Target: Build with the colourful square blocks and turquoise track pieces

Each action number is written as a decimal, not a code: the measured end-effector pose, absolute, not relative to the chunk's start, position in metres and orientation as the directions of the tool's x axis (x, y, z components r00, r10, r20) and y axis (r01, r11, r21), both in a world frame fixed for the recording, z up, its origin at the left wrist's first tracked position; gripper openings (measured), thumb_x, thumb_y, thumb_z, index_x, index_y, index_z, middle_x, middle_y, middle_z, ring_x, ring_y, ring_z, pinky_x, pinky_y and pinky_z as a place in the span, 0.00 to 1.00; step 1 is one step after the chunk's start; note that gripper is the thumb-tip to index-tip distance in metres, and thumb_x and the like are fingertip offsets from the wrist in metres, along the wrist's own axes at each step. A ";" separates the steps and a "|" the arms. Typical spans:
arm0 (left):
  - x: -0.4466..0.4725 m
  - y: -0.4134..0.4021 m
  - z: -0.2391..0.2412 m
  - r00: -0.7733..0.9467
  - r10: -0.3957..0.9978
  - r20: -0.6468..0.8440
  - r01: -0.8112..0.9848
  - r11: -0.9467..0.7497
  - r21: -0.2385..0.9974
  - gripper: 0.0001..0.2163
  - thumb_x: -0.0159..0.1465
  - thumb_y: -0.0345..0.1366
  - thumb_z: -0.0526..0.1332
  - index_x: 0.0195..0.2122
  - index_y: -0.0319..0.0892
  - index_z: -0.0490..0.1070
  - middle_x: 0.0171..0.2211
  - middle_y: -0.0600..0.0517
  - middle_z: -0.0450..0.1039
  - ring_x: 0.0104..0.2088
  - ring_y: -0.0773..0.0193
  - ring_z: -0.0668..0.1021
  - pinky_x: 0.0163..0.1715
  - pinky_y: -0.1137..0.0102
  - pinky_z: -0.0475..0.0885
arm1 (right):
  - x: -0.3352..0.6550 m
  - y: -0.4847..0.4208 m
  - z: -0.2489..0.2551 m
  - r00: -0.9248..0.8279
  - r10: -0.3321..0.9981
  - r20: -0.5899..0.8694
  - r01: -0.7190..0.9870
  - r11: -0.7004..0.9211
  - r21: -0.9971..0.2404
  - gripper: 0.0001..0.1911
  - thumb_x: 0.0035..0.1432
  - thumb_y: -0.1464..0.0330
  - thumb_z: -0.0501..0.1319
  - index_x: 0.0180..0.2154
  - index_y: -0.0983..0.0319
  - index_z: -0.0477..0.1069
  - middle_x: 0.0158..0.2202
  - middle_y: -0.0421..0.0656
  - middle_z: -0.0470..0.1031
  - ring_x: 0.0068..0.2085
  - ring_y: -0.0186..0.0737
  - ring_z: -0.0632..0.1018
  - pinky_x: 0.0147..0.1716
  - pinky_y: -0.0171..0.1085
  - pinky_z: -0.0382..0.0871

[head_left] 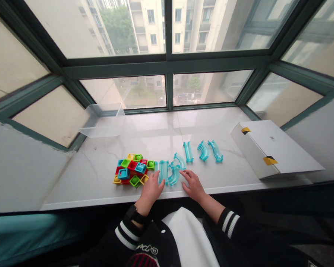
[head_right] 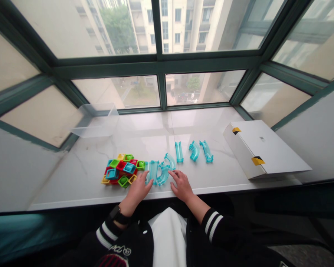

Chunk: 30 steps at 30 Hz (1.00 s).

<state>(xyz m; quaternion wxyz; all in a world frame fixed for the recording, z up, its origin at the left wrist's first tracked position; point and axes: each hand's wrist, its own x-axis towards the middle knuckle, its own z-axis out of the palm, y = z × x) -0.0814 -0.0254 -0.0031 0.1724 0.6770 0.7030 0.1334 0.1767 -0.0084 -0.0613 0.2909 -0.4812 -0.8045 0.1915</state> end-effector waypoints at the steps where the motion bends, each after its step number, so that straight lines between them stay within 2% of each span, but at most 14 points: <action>1: -0.083 -0.025 -0.003 -0.029 0.998 -0.051 0.899 0.048 0.434 0.23 0.71 0.42 0.60 0.64 0.37 0.69 0.50 0.36 0.77 0.45 0.47 0.82 0.45 0.58 0.76 | 0.177 -0.009 -0.062 -0.364 0.886 0.288 0.665 0.464 -0.585 0.31 0.65 0.69 0.59 0.69 0.53 0.64 0.61 0.52 0.71 0.60 0.55 0.74 0.60 0.55 0.70; 9: -0.099 -0.022 -0.001 -0.109 0.994 -0.005 0.786 0.090 0.612 0.18 0.68 0.42 0.62 0.56 0.42 0.75 0.46 0.43 0.82 0.43 0.52 0.83 0.47 0.60 0.76 | 0.177 -0.009 -0.065 -0.371 0.883 0.289 0.695 0.470 -0.544 0.31 0.65 0.68 0.59 0.69 0.53 0.64 0.66 0.51 0.69 0.65 0.55 0.72 0.63 0.55 0.69; 15: -0.100 -0.022 -0.003 -0.121 0.992 0.036 0.776 0.072 0.627 0.18 0.70 0.44 0.61 0.56 0.42 0.77 0.50 0.42 0.82 0.51 0.50 0.82 0.53 0.58 0.75 | 0.177 -0.008 -0.063 -0.403 0.879 0.255 0.705 0.476 -0.526 0.33 0.66 0.67 0.59 0.71 0.53 0.62 0.73 0.49 0.62 0.64 0.55 0.72 0.62 0.55 0.68; 19: -0.101 -0.023 0.001 -0.116 0.993 0.033 0.775 0.069 0.628 0.19 0.71 0.45 0.61 0.58 0.41 0.77 0.51 0.41 0.80 0.52 0.49 0.82 0.54 0.57 0.75 | 0.176 -0.008 -0.061 -0.425 0.875 0.231 0.707 0.480 -0.519 0.34 0.66 0.67 0.60 0.71 0.52 0.62 0.73 0.48 0.62 0.63 0.56 0.72 0.61 0.55 0.68; 24: -0.099 -0.027 0.007 -0.088 0.994 0.062 0.782 0.030 0.623 0.19 0.69 0.45 0.63 0.58 0.43 0.77 0.47 0.44 0.80 0.43 0.54 0.82 0.49 0.60 0.77 | 0.176 -0.008 -0.059 -0.424 0.879 0.220 0.709 0.473 -0.524 0.33 0.66 0.68 0.60 0.70 0.53 0.63 0.72 0.46 0.64 0.62 0.56 0.72 0.62 0.55 0.67; 30: -0.094 -0.029 0.016 -0.045 0.996 0.081 0.777 -0.016 0.629 0.19 0.69 0.44 0.64 0.59 0.45 0.76 0.43 0.49 0.77 0.32 0.62 0.79 0.42 0.64 0.77 | 0.175 -0.008 -0.056 -0.428 0.881 0.200 0.711 0.465 -0.528 0.32 0.65 0.68 0.60 0.70 0.54 0.64 0.72 0.46 0.65 0.62 0.54 0.71 0.61 0.53 0.66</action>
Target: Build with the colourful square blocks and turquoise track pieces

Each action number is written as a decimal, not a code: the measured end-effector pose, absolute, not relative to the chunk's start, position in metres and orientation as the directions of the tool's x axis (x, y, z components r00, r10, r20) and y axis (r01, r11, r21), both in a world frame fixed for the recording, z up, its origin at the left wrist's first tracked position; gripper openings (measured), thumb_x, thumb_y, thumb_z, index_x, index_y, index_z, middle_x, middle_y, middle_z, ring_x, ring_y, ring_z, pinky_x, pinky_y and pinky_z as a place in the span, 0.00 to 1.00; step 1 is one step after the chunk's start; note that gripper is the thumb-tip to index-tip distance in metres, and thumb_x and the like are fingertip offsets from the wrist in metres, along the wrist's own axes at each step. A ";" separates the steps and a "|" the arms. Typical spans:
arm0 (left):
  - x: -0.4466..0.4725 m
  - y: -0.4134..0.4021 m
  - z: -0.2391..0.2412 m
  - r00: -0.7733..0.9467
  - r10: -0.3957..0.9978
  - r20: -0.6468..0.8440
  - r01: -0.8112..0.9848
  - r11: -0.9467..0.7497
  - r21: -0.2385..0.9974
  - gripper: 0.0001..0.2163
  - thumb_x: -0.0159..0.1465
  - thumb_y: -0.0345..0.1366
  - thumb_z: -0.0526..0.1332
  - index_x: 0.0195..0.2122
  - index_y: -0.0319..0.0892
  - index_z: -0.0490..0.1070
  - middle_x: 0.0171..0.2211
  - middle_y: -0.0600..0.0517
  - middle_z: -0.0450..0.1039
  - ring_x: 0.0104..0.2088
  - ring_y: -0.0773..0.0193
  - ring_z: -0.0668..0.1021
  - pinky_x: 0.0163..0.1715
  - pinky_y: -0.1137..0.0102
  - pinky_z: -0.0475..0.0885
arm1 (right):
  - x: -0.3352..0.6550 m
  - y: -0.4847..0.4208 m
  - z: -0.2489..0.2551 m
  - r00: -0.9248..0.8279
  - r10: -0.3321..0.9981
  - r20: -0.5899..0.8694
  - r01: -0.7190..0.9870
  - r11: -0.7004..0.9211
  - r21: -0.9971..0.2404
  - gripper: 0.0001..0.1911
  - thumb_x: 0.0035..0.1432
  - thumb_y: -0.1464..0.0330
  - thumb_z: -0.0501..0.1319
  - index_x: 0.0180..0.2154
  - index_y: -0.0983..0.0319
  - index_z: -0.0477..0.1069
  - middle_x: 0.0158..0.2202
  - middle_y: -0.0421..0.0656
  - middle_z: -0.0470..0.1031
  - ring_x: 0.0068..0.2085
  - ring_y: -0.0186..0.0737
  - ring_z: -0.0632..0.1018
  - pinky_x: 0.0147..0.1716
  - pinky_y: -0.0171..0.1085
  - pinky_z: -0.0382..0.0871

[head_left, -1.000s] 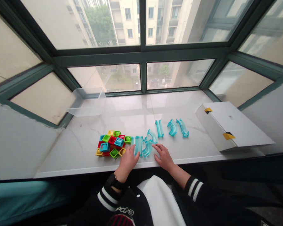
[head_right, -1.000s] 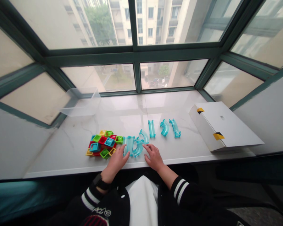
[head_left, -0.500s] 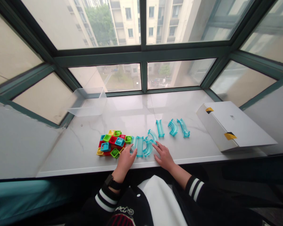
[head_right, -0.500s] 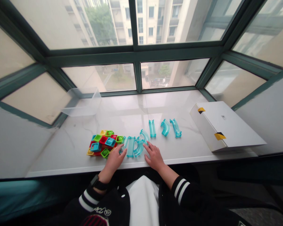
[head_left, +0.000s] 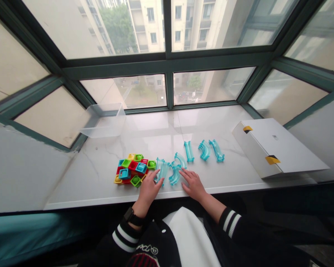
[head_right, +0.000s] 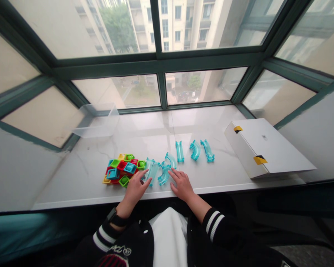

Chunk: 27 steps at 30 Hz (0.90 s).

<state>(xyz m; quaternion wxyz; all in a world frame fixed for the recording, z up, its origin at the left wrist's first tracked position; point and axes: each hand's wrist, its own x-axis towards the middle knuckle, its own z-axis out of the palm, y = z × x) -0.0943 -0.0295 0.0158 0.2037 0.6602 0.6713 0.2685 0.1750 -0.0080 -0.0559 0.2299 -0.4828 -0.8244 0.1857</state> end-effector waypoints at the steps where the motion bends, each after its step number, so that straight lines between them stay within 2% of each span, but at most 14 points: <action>1: -0.094 -0.030 0.017 -0.041 0.996 0.081 0.773 -0.020 0.634 0.19 0.69 0.43 0.64 0.59 0.46 0.76 0.43 0.50 0.76 0.31 0.63 0.78 0.41 0.64 0.77 | 0.175 -0.008 -0.055 -0.427 0.883 0.198 0.713 0.463 -0.527 0.32 0.65 0.68 0.60 0.70 0.54 0.64 0.72 0.46 0.65 0.62 0.54 0.71 0.61 0.53 0.66; 8: -0.094 -0.032 0.019 -0.004 0.998 0.070 0.771 -0.041 0.635 0.18 0.68 0.41 0.65 0.58 0.48 0.76 0.42 0.52 0.74 0.29 0.66 0.77 0.39 0.66 0.76 | 0.175 -0.008 -0.055 -0.428 0.881 0.202 0.718 0.467 -0.516 0.34 0.64 0.69 0.61 0.70 0.54 0.64 0.71 0.46 0.66 0.61 0.55 0.72 0.60 0.52 0.66; 14: -0.098 -0.035 0.015 0.046 0.997 0.057 0.844 -0.069 0.532 0.19 0.67 0.38 0.65 0.59 0.48 0.76 0.46 0.47 0.76 0.42 0.57 0.81 0.42 0.66 0.76 | 0.174 -0.008 -0.055 -0.427 0.879 0.215 0.716 0.473 -0.514 0.34 0.64 0.69 0.62 0.70 0.54 0.64 0.71 0.47 0.67 0.61 0.55 0.72 0.60 0.53 0.67; 16: -0.100 -0.036 0.015 0.057 0.997 0.050 0.855 -0.074 0.514 0.19 0.68 0.38 0.65 0.59 0.47 0.76 0.48 0.46 0.76 0.43 0.55 0.81 0.43 0.65 0.76 | 0.173 -0.008 -0.055 -0.426 0.880 0.210 0.715 0.470 -0.517 0.33 0.64 0.69 0.62 0.70 0.55 0.65 0.70 0.47 0.68 0.61 0.54 0.72 0.60 0.53 0.67; 21: -0.101 -0.036 0.010 0.069 0.997 0.033 0.859 -0.076 0.507 0.18 0.68 0.38 0.63 0.59 0.47 0.74 0.48 0.45 0.75 0.43 0.54 0.81 0.44 0.64 0.76 | 0.173 -0.007 -0.056 -0.436 0.876 0.208 0.715 0.477 -0.512 0.33 0.64 0.69 0.62 0.70 0.55 0.65 0.71 0.48 0.66 0.62 0.55 0.72 0.60 0.53 0.67; 27: -0.100 -0.035 0.003 0.099 0.995 0.028 0.816 -0.097 0.569 0.18 0.69 0.39 0.61 0.60 0.46 0.73 0.47 0.45 0.73 0.38 0.56 0.80 0.42 0.61 0.77 | 0.166 -0.001 -0.056 -0.452 0.870 0.199 0.707 0.485 -0.515 0.35 0.63 0.68 0.61 0.71 0.57 0.64 0.74 0.52 0.60 0.64 0.57 0.71 0.61 0.53 0.67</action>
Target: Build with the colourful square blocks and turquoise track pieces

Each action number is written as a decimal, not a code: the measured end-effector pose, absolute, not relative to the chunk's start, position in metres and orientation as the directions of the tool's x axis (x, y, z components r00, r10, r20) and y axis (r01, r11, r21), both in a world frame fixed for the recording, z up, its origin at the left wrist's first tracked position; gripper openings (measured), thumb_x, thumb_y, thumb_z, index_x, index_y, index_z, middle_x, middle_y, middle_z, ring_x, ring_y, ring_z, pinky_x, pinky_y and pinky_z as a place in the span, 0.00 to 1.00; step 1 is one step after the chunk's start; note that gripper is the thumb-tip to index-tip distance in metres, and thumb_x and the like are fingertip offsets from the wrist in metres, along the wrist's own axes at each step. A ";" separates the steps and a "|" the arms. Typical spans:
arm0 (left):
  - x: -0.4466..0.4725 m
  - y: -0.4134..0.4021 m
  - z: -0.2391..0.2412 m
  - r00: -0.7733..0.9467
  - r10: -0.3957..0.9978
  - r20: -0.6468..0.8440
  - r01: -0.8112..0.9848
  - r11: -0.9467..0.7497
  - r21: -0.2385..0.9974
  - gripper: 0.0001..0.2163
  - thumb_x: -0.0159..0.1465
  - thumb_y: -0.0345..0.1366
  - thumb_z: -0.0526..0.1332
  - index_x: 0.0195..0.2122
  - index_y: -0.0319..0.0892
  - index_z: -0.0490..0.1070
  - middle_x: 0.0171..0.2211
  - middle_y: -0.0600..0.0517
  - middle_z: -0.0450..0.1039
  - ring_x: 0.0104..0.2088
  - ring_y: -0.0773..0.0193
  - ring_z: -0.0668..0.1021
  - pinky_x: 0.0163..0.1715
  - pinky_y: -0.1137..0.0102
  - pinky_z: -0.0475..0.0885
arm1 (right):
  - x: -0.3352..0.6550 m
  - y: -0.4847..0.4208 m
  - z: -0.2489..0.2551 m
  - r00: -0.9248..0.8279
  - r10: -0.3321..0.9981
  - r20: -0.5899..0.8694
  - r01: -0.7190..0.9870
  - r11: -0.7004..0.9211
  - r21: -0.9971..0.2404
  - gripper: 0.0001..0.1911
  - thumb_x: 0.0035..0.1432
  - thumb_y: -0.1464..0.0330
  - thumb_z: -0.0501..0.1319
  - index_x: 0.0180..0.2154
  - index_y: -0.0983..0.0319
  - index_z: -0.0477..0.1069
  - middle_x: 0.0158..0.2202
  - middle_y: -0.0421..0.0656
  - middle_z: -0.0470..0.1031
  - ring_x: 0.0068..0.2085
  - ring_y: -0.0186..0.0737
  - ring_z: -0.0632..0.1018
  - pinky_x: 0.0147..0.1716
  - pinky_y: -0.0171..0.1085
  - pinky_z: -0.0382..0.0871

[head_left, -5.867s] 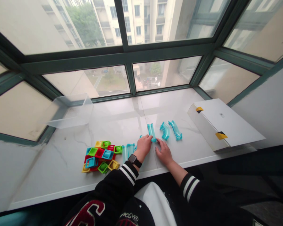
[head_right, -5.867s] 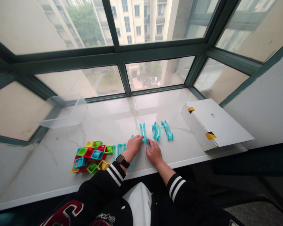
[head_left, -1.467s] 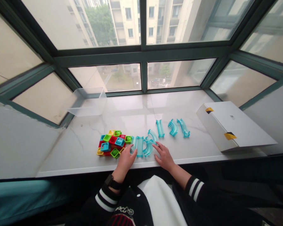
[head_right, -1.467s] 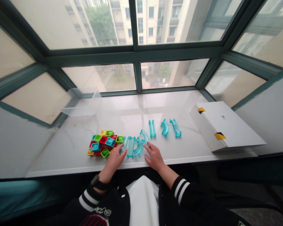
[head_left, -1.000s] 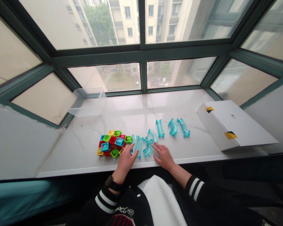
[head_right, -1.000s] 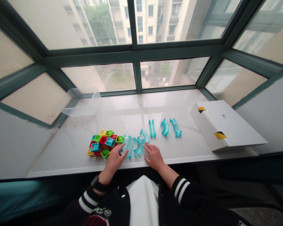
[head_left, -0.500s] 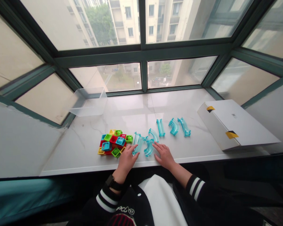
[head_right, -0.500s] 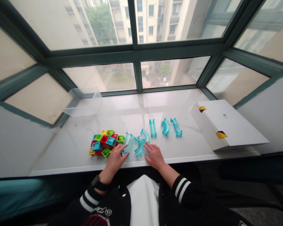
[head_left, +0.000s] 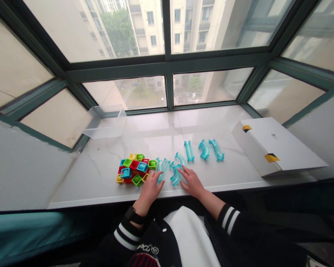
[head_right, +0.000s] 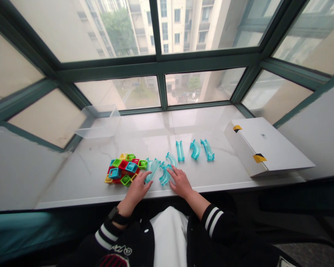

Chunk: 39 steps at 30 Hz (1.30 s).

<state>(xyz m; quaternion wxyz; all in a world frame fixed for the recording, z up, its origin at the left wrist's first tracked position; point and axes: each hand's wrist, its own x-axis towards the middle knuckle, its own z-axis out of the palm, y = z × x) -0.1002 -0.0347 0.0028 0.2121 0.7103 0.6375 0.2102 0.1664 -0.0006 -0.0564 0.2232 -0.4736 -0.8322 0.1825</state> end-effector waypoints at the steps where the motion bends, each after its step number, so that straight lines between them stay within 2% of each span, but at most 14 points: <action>1: -0.100 -0.035 0.002 0.104 0.994 0.031 0.811 -0.103 0.575 0.18 0.69 0.39 0.61 0.59 0.46 0.73 0.46 0.45 0.73 0.37 0.56 0.80 0.41 0.61 0.78 | 0.164 0.001 -0.056 -0.454 0.870 0.191 0.709 0.483 -0.513 0.34 0.63 0.68 0.62 0.70 0.57 0.64 0.74 0.52 0.60 0.64 0.57 0.71 0.61 0.54 0.67; 9: -0.102 -0.037 0.003 0.074 0.989 0.127 0.729 -0.141 0.670 0.14 0.70 0.41 0.62 0.54 0.46 0.72 0.46 0.47 0.73 0.35 0.60 0.79 0.40 0.63 0.79 | 0.156 0.002 -0.054 -0.460 0.874 0.160 0.730 0.474 -0.492 0.32 0.64 0.66 0.62 0.69 0.56 0.66 0.73 0.50 0.63 0.63 0.57 0.71 0.60 0.54 0.67; 20: -0.093 -0.041 0.019 0.143 0.970 0.197 0.640 -0.243 0.729 0.13 0.73 0.43 0.61 0.56 0.48 0.71 0.44 0.49 0.71 0.35 0.63 0.76 0.38 0.66 0.77 | 0.146 -0.003 -0.047 -0.514 0.842 0.163 0.687 0.518 -0.510 0.33 0.62 0.67 0.63 0.69 0.58 0.66 0.73 0.51 0.63 0.62 0.56 0.71 0.62 0.54 0.66; 26: -0.089 -0.042 0.024 0.144 0.975 0.167 0.613 -0.220 0.759 0.14 0.72 0.43 0.62 0.57 0.47 0.71 0.41 0.50 0.72 0.38 0.62 0.77 0.38 0.67 0.76 | 0.149 -0.006 -0.046 -0.515 0.838 0.183 0.637 0.516 -0.572 0.35 0.62 0.69 0.63 0.69 0.57 0.64 0.71 0.51 0.66 0.63 0.56 0.71 0.63 0.57 0.67; 31: -0.086 -0.043 0.027 0.134 0.980 0.148 0.544 -0.198 0.815 0.15 0.71 0.44 0.63 0.57 0.47 0.72 0.42 0.50 0.74 0.38 0.62 0.78 0.38 0.67 0.77 | 0.153 -0.012 -0.035 -0.422 0.855 0.302 0.533 0.504 -0.680 0.28 0.66 0.70 0.59 0.67 0.55 0.68 0.69 0.51 0.68 0.66 0.53 0.71 0.65 0.56 0.66; 34: -0.082 -0.044 0.027 0.146 0.980 0.135 0.503 -0.191 0.843 0.15 0.70 0.45 0.64 0.55 0.46 0.73 0.44 0.49 0.77 0.39 0.61 0.79 0.38 0.67 0.77 | 0.150 -0.014 -0.019 -0.314 0.894 0.320 0.453 0.437 -0.777 0.23 0.69 0.68 0.58 0.63 0.55 0.71 0.63 0.51 0.73 0.62 0.52 0.74 0.62 0.54 0.70; 37: -0.077 -0.044 0.028 0.176 0.976 0.125 0.477 -0.196 0.857 0.15 0.69 0.44 0.65 0.54 0.46 0.73 0.46 0.48 0.78 0.41 0.60 0.81 0.38 0.66 0.78 | 0.144 -0.013 -0.005 -0.318 0.931 0.178 0.326 0.284 -0.902 0.20 0.72 0.61 0.57 0.61 0.57 0.71 0.46 0.47 0.82 0.46 0.46 0.81 0.49 0.46 0.77; 39: -0.072 -0.045 0.029 0.223 0.967 0.121 0.472 -0.216 0.855 0.14 0.69 0.43 0.66 0.54 0.47 0.74 0.46 0.48 0.78 0.41 0.60 0.81 0.38 0.66 0.78 | 0.139 -0.013 -0.001 -0.360 0.932 0.048 0.247 0.145 -0.958 0.21 0.73 0.56 0.57 0.60 0.58 0.72 0.34 0.41 0.81 0.36 0.42 0.81 0.42 0.41 0.76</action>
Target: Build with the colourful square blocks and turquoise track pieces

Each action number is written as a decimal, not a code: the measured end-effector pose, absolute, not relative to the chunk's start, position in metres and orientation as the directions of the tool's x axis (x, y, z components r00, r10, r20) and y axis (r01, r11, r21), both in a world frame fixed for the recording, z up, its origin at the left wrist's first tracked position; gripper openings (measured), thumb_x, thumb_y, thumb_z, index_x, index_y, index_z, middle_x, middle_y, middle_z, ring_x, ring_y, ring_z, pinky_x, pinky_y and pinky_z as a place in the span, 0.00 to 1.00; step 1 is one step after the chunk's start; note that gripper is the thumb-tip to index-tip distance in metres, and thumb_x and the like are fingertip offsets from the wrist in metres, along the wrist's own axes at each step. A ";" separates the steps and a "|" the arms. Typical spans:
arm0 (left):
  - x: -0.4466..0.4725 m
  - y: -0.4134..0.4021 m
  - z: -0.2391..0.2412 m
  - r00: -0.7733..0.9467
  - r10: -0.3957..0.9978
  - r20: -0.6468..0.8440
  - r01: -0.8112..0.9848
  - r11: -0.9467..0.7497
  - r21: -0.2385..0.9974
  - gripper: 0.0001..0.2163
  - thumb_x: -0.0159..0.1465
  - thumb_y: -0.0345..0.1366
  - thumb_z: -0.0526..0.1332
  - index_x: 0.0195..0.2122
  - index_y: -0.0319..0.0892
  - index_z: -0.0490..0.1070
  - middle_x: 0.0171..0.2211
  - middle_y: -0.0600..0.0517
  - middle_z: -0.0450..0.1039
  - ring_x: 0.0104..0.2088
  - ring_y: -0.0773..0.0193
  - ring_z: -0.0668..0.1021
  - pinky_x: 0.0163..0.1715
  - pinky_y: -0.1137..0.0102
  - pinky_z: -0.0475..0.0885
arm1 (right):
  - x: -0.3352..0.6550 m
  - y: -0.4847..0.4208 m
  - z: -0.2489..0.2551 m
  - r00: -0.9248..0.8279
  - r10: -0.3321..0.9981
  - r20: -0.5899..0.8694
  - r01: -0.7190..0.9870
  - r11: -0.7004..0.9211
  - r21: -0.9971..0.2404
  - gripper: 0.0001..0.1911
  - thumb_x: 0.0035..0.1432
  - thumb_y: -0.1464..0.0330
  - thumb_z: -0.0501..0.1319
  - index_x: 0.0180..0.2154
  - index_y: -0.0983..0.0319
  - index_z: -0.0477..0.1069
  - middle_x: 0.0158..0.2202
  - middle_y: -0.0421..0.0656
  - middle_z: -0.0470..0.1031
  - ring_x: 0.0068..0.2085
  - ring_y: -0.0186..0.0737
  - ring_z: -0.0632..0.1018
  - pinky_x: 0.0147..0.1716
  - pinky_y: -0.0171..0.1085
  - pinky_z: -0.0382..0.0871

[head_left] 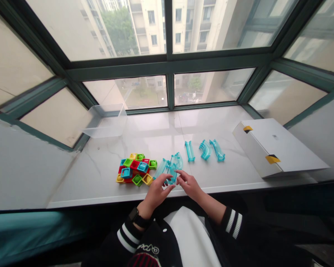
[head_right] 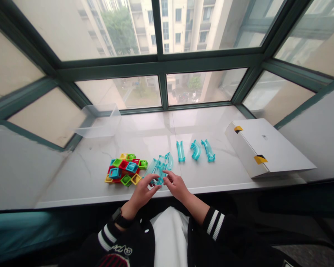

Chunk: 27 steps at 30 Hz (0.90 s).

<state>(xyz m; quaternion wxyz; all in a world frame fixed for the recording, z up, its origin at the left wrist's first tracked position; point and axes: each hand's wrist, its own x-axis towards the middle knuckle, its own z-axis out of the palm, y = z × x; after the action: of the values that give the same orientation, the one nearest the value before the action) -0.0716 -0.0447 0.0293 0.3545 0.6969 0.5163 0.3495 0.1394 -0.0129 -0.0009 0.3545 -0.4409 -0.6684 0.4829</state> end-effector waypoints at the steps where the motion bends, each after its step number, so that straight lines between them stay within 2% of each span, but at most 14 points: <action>1: -0.069 -0.045 0.031 0.254 0.960 0.119 0.471 -0.231 0.851 0.13 0.69 0.43 0.65 0.53 0.47 0.74 0.46 0.48 0.78 0.41 0.60 0.81 0.39 0.66 0.78 | 0.137 -0.013 0.000 -0.373 0.928 -0.003 0.211 0.081 -0.974 0.22 0.73 0.54 0.56 0.60 0.58 0.72 0.31 0.39 0.80 0.33 0.41 0.80 0.40 0.40 0.75; 3: -0.065 -0.046 0.033 0.313 0.943 0.111 0.470 -0.256 0.845 0.12 0.70 0.42 0.64 0.53 0.48 0.75 0.45 0.48 0.78 0.42 0.59 0.80 0.40 0.66 0.78 | 0.134 -0.013 -0.001 -0.371 0.926 -0.067 0.145 -0.013 -0.989 0.23 0.72 0.52 0.57 0.57 0.59 0.73 0.28 0.38 0.78 0.31 0.40 0.80 0.37 0.39 0.75; 6: -0.061 -0.048 0.036 0.343 0.936 0.079 0.468 -0.243 0.850 0.14 0.70 0.42 0.65 0.55 0.48 0.74 0.48 0.47 0.79 0.42 0.59 0.81 0.41 0.65 0.78 | 0.131 -0.013 -0.004 -0.348 0.932 -0.097 0.075 -0.075 -0.994 0.21 0.70 0.50 0.59 0.51 0.59 0.76 0.31 0.39 0.79 0.31 0.39 0.79 0.35 0.38 0.74; 10: -0.060 -0.049 0.036 0.330 0.943 0.051 0.465 -0.210 0.860 0.18 0.71 0.43 0.62 0.61 0.47 0.70 0.52 0.45 0.79 0.40 0.60 0.81 0.43 0.64 0.78 | 0.133 -0.011 -0.005 -0.306 0.946 -0.105 0.057 -0.092 -0.994 0.20 0.69 0.50 0.59 0.44 0.58 0.77 0.28 0.38 0.77 0.29 0.38 0.78 0.33 0.37 0.73; 13: -0.060 -0.049 0.034 0.314 0.947 0.064 0.463 -0.212 0.861 0.18 0.75 0.42 0.55 0.65 0.48 0.67 0.51 0.45 0.80 0.41 0.60 0.82 0.45 0.63 0.78 | 0.136 -0.009 -0.005 -0.275 0.956 -0.101 0.073 -0.084 -0.994 0.20 0.69 0.51 0.58 0.44 0.58 0.78 0.25 0.38 0.76 0.28 0.39 0.77 0.33 0.38 0.72; 16: -0.060 -0.048 0.030 0.292 0.954 0.064 0.463 -0.200 0.864 0.20 0.76 0.41 0.53 0.68 0.48 0.63 0.49 0.45 0.81 0.41 0.59 0.83 0.45 0.63 0.78 | 0.139 -0.008 -0.004 -0.277 0.957 -0.087 0.089 -0.064 -0.994 0.20 0.70 0.51 0.58 0.45 0.59 0.77 0.24 0.38 0.76 0.29 0.39 0.77 0.34 0.38 0.72; 21: -0.061 -0.044 0.027 0.255 0.963 0.086 0.485 -0.205 0.850 0.16 0.76 0.42 0.53 0.60 0.47 0.72 0.50 0.44 0.80 0.47 0.55 0.82 0.49 0.61 0.77 | 0.144 -0.007 -0.003 -0.294 0.954 -0.062 0.115 -0.029 -0.993 0.20 0.70 0.51 0.57 0.45 0.59 0.77 0.25 0.38 0.77 0.30 0.39 0.78 0.36 0.38 0.72; 24: -0.061 -0.042 0.026 0.259 0.963 0.073 0.497 -0.198 0.845 0.14 0.75 0.43 0.56 0.55 0.46 0.75 0.48 0.44 0.81 0.41 0.57 0.82 0.45 0.61 0.78 | 0.146 -0.005 -0.004 -0.296 0.954 -0.050 0.134 -0.011 -0.991 0.21 0.71 0.50 0.57 0.45 0.58 0.77 0.25 0.38 0.76 0.29 0.39 0.77 0.36 0.38 0.73; 27: -0.060 -0.038 0.024 0.262 0.965 0.000 0.475 -0.129 0.871 0.13 0.73 0.43 0.58 0.53 0.45 0.76 0.46 0.44 0.81 0.39 0.57 0.82 0.40 0.64 0.78 | 0.147 -0.003 -0.006 -0.303 0.952 -0.048 0.162 0.002 -0.987 0.22 0.71 0.49 0.56 0.46 0.58 0.77 0.25 0.37 0.75 0.28 0.39 0.77 0.34 0.38 0.73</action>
<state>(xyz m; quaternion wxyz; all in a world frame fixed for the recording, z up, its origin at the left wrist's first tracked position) -0.0599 -0.0380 0.0242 0.4006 0.6860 0.5246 0.3061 0.1473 -0.0034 -0.0063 0.3689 -0.4611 -0.6040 0.5353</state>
